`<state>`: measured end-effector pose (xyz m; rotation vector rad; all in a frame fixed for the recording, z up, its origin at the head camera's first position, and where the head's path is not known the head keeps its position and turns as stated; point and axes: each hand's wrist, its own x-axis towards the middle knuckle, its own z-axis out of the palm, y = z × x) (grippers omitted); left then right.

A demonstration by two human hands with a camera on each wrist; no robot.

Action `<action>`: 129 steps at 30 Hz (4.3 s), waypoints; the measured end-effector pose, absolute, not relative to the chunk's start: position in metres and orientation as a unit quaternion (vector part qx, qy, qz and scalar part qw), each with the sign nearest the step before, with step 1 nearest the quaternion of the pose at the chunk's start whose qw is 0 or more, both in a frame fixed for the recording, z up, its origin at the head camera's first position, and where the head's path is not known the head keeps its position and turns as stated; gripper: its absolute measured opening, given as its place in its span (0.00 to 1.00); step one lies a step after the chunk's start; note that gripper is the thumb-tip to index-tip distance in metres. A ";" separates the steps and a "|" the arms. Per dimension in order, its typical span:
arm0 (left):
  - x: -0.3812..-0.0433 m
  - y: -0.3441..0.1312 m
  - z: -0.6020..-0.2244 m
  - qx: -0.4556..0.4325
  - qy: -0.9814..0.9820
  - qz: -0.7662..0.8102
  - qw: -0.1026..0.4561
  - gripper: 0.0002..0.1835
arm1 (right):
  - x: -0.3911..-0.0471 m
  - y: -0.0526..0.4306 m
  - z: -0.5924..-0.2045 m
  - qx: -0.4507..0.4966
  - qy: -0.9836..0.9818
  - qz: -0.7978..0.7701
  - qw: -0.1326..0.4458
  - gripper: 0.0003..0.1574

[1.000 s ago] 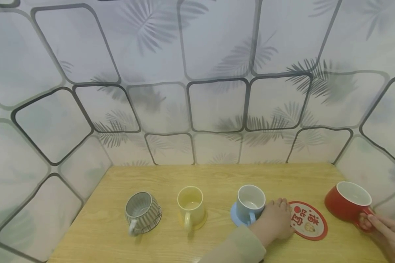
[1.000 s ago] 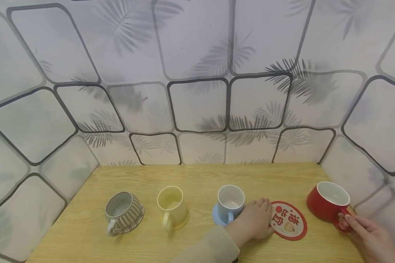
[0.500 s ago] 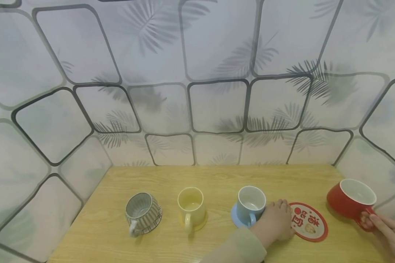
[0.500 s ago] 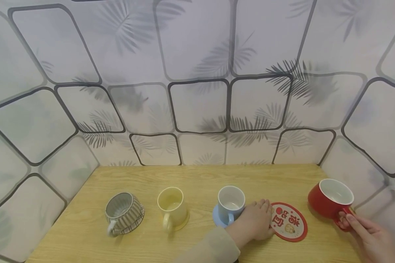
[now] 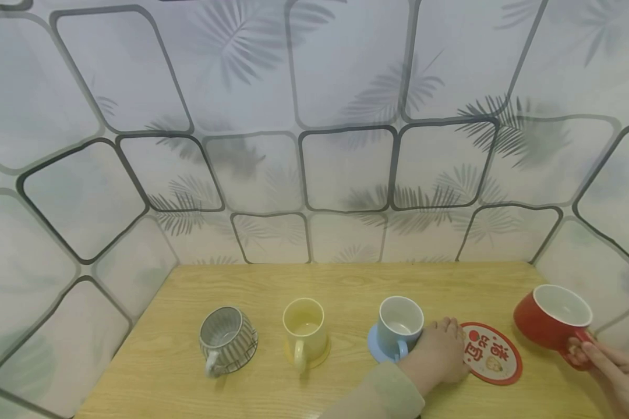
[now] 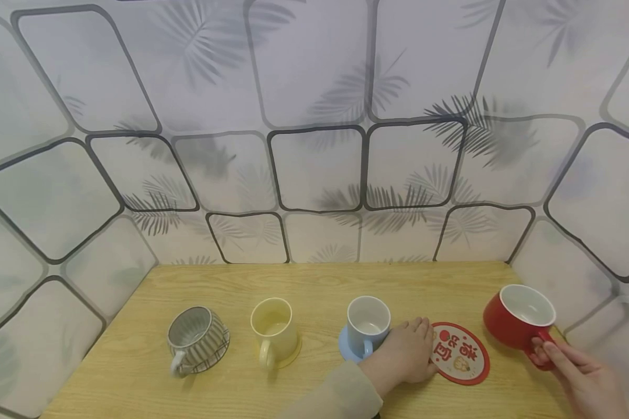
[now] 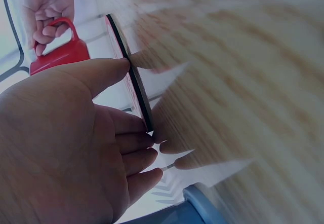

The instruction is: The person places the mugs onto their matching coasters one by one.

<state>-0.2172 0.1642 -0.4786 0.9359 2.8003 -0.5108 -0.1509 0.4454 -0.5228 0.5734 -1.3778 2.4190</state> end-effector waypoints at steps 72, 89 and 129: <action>-0.217 0.165 -0.482 0.313 0.936 -0.157 0.041 0.38 | -0.133 0.390 -0.521 0.119 -0.573 0.805 0.095 0.25; -0.218 0.165 -0.482 0.316 0.933 -0.167 0.043 0.38 | -0.135 0.382 -0.528 0.158 -0.499 0.851 0.052 0.26; -0.218 0.166 -0.481 0.311 0.935 -0.167 0.042 0.39 | -0.134 0.367 -0.526 0.146 -0.524 0.836 -0.068 0.28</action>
